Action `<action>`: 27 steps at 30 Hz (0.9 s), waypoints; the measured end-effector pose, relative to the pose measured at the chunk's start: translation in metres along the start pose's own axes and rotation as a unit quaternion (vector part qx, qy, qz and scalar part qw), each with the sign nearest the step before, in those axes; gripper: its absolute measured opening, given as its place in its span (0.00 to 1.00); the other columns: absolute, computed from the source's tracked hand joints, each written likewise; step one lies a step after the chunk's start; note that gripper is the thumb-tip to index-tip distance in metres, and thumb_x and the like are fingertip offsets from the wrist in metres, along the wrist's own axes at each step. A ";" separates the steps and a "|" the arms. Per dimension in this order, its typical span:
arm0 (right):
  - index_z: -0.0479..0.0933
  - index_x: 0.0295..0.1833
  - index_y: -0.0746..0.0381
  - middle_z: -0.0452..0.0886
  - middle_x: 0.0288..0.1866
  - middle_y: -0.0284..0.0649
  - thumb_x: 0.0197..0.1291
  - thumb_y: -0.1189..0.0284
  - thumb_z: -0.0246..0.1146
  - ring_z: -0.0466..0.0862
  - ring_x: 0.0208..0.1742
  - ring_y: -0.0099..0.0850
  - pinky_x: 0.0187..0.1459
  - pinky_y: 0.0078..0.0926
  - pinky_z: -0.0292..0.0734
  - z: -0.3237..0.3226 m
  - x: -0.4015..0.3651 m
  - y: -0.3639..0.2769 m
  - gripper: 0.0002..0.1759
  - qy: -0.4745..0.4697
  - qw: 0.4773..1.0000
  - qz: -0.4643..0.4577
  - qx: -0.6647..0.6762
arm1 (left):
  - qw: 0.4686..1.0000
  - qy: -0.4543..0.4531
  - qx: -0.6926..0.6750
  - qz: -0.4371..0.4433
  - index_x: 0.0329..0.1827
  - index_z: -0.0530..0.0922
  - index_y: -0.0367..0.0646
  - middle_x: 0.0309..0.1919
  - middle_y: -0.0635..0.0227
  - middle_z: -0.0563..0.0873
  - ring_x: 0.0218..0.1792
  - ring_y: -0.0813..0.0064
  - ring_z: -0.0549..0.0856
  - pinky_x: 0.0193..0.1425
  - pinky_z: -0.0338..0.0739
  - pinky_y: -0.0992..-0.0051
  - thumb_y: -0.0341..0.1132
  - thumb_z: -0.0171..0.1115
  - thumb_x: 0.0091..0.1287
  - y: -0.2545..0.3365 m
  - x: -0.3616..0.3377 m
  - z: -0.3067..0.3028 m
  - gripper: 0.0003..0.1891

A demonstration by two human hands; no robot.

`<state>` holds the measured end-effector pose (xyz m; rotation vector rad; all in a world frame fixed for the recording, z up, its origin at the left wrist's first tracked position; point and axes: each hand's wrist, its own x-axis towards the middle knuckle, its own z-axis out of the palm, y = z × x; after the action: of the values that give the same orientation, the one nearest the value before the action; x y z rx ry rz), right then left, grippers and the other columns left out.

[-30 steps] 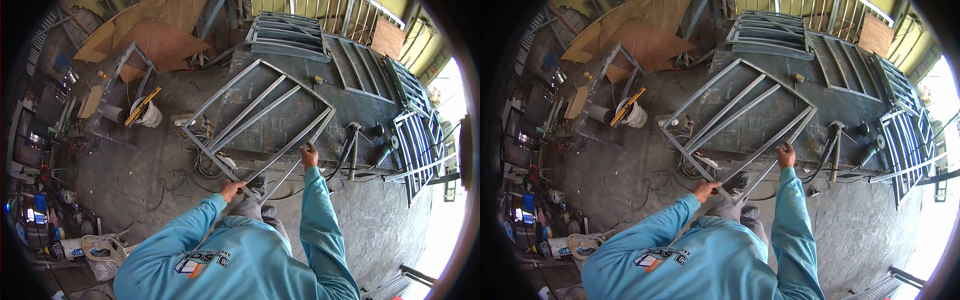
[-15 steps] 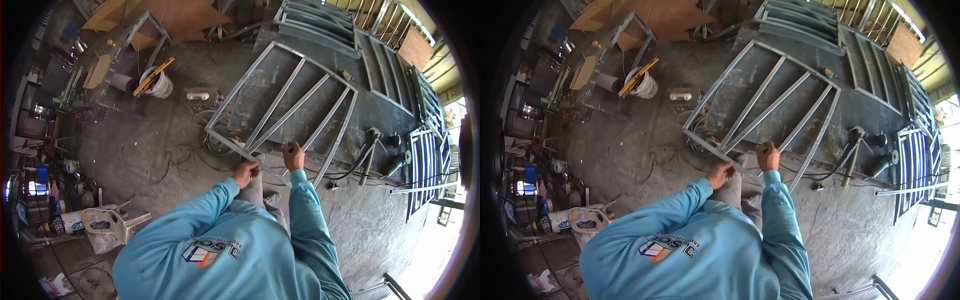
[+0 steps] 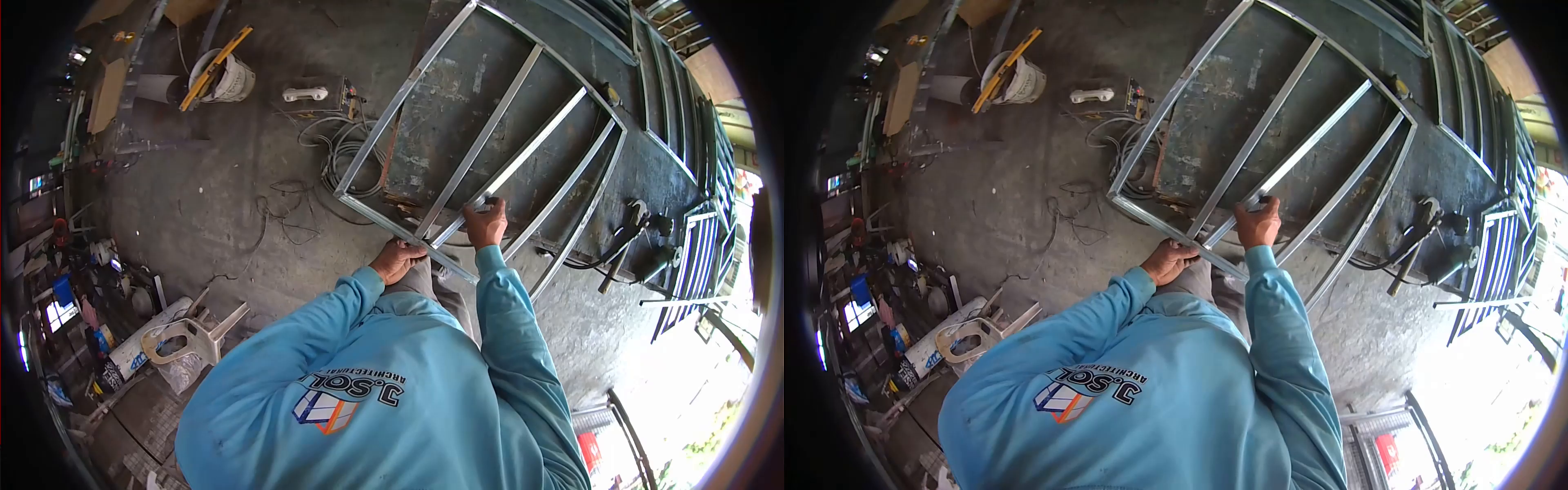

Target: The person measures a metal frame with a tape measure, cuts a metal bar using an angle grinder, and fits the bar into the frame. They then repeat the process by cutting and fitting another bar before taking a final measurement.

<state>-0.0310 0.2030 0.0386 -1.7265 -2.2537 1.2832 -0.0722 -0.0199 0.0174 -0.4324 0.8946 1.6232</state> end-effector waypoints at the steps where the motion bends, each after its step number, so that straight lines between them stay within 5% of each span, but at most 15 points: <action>1: 0.71 0.49 0.66 0.83 0.40 0.59 0.44 0.58 0.73 0.82 0.47 0.57 0.50 0.48 0.76 -0.007 -0.002 -0.005 0.31 0.014 1.000 -0.018 -0.019 | 1.000 -0.004 0.007 -0.009 0.52 0.80 0.50 0.47 0.74 0.85 0.51 0.74 0.82 0.59 0.75 0.66 0.26 0.69 0.61 0.002 0.000 0.001 0.17; 5: 0.73 0.48 0.66 0.84 0.35 0.52 0.45 0.59 0.72 0.85 0.41 0.50 0.47 0.45 0.78 -0.035 -0.016 -0.006 0.29 0.041 0.994 0.010 -0.098 | 0.999 -0.028 0.011 -0.038 0.53 0.80 0.49 0.47 0.72 0.86 0.51 0.72 0.83 0.56 0.77 0.67 0.26 0.69 0.61 0.008 0.004 0.011 0.17; 8: 0.72 0.47 0.66 0.83 0.36 0.52 0.44 0.61 0.72 0.84 0.41 0.51 0.46 0.46 0.79 -0.040 -0.015 0.005 0.28 0.030 0.995 -0.007 -0.090 | 0.996 -0.031 0.021 -0.085 0.57 0.76 0.43 0.51 0.64 0.86 0.54 0.70 0.82 0.59 0.76 0.66 0.25 0.68 0.61 0.005 0.008 0.011 0.20; 17: 0.70 0.52 0.62 0.83 0.44 0.55 0.47 0.58 0.69 0.82 0.48 0.57 0.50 0.50 0.77 -0.050 -0.015 0.006 0.29 0.019 0.992 0.004 -0.127 | 0.991 -0.044 -0.008 -0.123 0.52 0.80 0.46 0.50 0.65 0.86 0.55 0.68 0.83 0.59 0.77 0.64 0.27 0.70 0.61 -0.041 0.030 0.010 0.17; 22: 0.77 0.45 0.64 0.84 0.43 0.58 0.52 0.54 0.64 0.83 0.47 0.57 0.51 0.51 0.77 -0.043 -0.004 0.013 0.25 0.021 0.991 -0.001 -0.133 | 0.995 0.027 0.010 -0.100 0.45 0.81 0.49 0.41 0.74 0.86 0.48 0.74 0.83 0.56 0.75 0.64 0.30 0.72 0.60 -0.051 0.024 0.044 0.12; 27: 0.80 0.45 0.66 0.84 0.43 0.59 0.56 0.53 0.61 0.83 0.49 0.57 0.53 0.49 0.77 -0.046 -0.005 0.009 0.25 0.013 0.991 -0.008 -0.133 | 0.996 0.045 0.025 -0.069 0.45 0.81 0.47 0.39 0.70 0.86 0.42 0.72 0.84 0.48 0.77 0.67 0.31 0.74 0.58 -0.059 0.026 0.054 0.14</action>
<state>-0.0001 0.2259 0.0660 -1.7844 -2.5140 0.9865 -0.0128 0.0400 0.0152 -0.5239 0.9502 1.4620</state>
